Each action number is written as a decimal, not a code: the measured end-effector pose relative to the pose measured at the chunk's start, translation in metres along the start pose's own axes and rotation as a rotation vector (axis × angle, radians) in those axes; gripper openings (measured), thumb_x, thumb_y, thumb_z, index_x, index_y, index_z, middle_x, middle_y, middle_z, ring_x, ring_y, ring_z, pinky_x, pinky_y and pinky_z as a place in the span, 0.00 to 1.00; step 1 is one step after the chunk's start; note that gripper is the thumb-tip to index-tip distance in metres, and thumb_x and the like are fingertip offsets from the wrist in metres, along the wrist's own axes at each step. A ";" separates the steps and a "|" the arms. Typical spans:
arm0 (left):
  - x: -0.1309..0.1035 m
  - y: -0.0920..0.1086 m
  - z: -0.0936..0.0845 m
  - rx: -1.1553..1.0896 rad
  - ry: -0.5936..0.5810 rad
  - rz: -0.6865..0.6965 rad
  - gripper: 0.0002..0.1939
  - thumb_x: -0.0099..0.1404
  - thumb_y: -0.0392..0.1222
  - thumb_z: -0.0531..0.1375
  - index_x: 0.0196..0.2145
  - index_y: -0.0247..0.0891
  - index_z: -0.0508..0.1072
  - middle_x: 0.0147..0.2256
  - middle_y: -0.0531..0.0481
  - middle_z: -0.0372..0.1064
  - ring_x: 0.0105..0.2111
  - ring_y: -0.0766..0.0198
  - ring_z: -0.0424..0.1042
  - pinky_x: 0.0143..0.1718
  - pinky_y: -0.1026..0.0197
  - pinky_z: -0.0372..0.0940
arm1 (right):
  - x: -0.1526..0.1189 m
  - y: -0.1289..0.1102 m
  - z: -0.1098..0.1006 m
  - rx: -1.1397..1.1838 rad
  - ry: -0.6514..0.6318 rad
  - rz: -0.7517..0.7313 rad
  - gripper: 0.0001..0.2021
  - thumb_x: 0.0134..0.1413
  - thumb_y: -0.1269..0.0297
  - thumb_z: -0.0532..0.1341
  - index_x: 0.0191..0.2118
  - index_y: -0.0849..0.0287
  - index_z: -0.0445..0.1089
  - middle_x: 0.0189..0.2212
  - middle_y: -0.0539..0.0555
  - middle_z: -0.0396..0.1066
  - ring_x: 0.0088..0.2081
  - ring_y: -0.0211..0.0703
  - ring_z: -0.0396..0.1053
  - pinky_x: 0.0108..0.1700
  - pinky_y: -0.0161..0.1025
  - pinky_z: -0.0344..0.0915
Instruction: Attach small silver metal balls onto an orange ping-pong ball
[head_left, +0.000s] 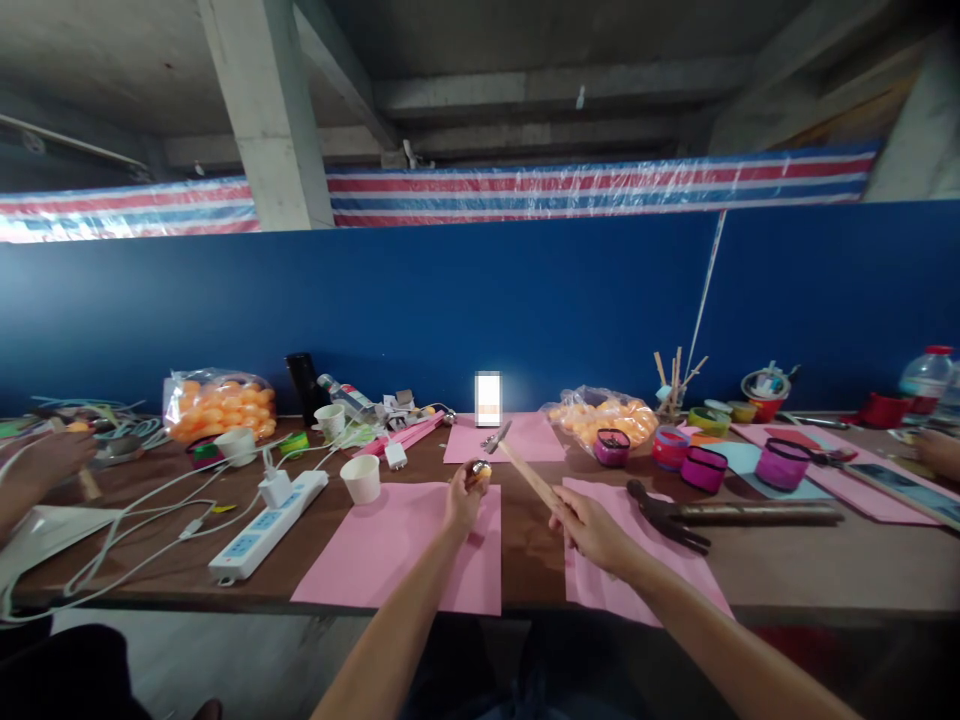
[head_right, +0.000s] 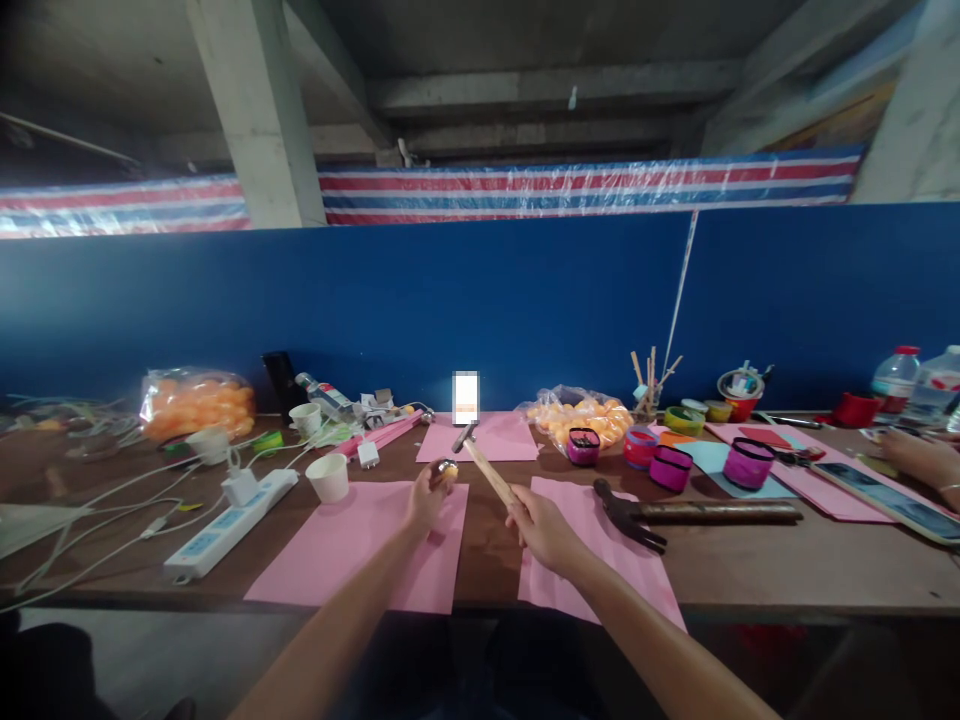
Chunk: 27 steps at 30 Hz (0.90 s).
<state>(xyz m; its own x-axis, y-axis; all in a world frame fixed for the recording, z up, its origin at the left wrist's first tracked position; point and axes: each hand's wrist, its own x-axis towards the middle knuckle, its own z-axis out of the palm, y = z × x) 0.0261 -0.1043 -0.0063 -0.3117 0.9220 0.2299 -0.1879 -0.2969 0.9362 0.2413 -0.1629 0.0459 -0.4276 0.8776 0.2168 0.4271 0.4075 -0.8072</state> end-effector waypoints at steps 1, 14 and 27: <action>0.000 0.001 0.000 0.000 -0.002 0.001 0.22 0.46 0.39 0.63 0.41 0.36 0.67 0.33 0.47 0.71 0.28 0.68 0.69 0.29 0.65 0.64 | 0.001 0.000 0.000 0.007 0.005 0.005 0.14 0.57 0.57 0.46 0.41 0.58 0.61 0.26 0.48 0.65 0.18 0.30 0.60 0.20 0.29 0.57; 0.006 -0.008 -0.003 0.003 -0.002 0.003 0.21 0.49 0.42 0.63 0.42 0.38 0.67 0.36 0.46 0.70 0.32 0.66 0.70 0.33 0.62 0.66 | -0.001 -0.001 0.004 0.101 -0.093 0.105 0.14 0.55 0.53 0.46 0.38 0.58 0.59 0.27 0.48 0.64 0.17 0.29 0.59 0.16 0.27 0.54; 0.004 -0.007 -0.002 0.095 0.060 0.018 0.20 0.47 0.39 0.63 0.40 0.34 0.68 0.31 0.46 0.71 0.26 0.68 0.69 0.29 0.64 0.65 | -0.007 -0.007 -0.007 -0.181 0.022 -0.089 0.12 0.57 0.62 0.45 0.41 0.57 0.61 0.26 0.49 0.65 0.24 0.35 0.64 0.27 0.32 0.58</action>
<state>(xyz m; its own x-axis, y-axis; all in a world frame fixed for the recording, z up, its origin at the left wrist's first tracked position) 0.0247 -0.0995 -0.0121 -0.3703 0.8992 0.2331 -0.0936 -0.2858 0.9537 0.2471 -0.1704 0.0535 -0.4531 0.8408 0.2962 0.5257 0.5204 -0.6729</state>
